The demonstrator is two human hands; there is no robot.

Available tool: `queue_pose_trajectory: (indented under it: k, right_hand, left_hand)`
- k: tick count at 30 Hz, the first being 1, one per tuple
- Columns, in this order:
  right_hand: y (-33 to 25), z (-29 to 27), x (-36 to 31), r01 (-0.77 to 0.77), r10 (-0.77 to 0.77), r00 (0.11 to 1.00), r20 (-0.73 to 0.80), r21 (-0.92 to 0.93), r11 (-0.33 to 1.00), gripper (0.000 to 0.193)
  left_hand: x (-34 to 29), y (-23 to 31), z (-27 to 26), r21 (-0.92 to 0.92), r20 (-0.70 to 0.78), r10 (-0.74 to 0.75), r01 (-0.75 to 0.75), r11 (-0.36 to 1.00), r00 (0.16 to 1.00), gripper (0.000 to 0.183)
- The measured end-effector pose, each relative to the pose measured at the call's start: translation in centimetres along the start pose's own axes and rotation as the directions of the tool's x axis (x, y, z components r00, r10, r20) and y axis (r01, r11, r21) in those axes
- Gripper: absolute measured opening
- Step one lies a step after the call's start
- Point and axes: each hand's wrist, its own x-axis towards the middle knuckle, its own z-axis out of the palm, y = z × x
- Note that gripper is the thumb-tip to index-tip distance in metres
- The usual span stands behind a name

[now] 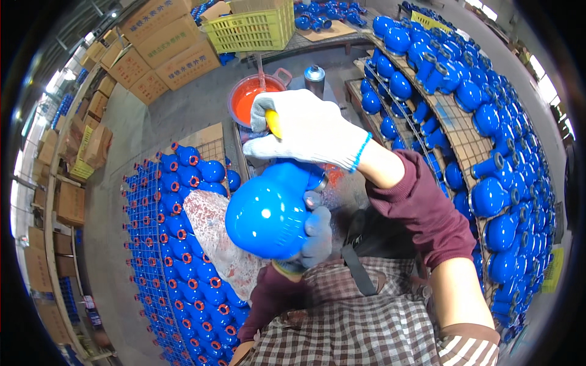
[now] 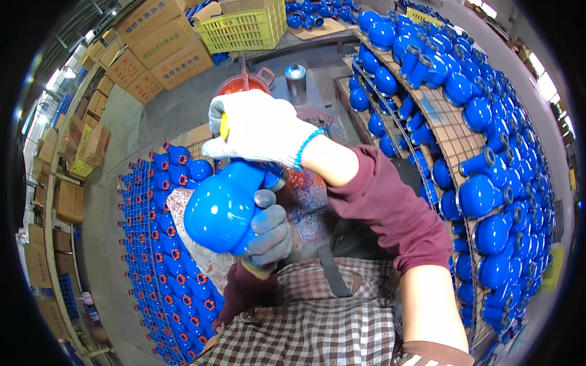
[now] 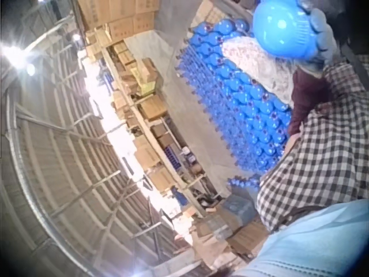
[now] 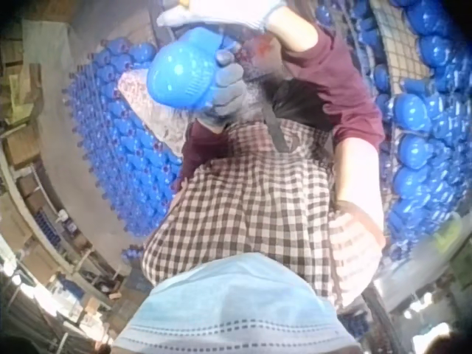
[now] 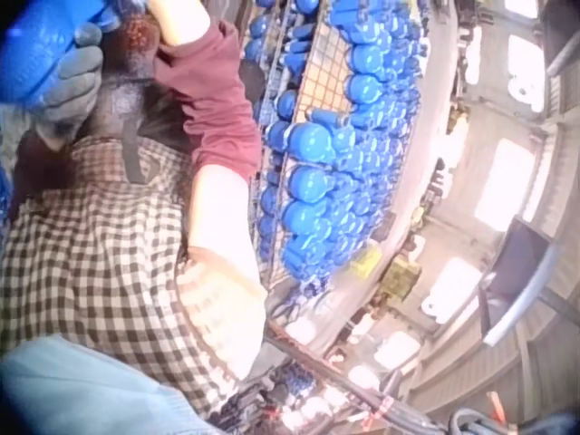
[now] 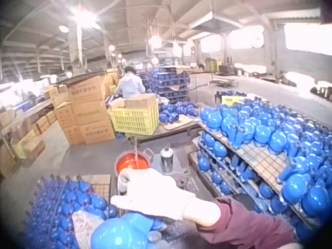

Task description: The person paints the rims of metal casings using a paintbrush, places them onto a pallet, covers the batch with a wire mesh grid, and fastens a waist strap buckle by hand.

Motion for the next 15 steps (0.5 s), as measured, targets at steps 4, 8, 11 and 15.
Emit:
queue_pose_trajectory:
  k: [4,8,11,15]
  right_hand:
    - [-0.9,-0.5,1.2,0.387,-0.315,0.909,-0.273,0.272,0.881,0.036]
    - [0.9,-0.2,1.2,0.269,0.125,0.904,-0.408,0.772,0.576,0.038]
    - [7.2,3.1,1.9,0.084,0.523,0.785,-0.332,0.894,0.441,0.051]
    - [15.1,10.8,2.9,-0.171,0.706,0.697,-0.127,0.926,0.335,0.049]
  left_hand:
    - [0.4,0.4,2.9,0.174,-0.141,0.11,-0.085,0.981,0.984,0.049]
    - [-1.1,3.3,3.2,0.2,-0.19,0.266,-0.228,0.953,0.945,0.065]
    - [-1.7,6.0,5.3,0.419,-0.41,0.494,-0.323,0.849,0.767,0.065]
    - [-6.7,11.3,2.1,0.714,-0.152,0.63,-0.356,0.603,0.762,0.095]
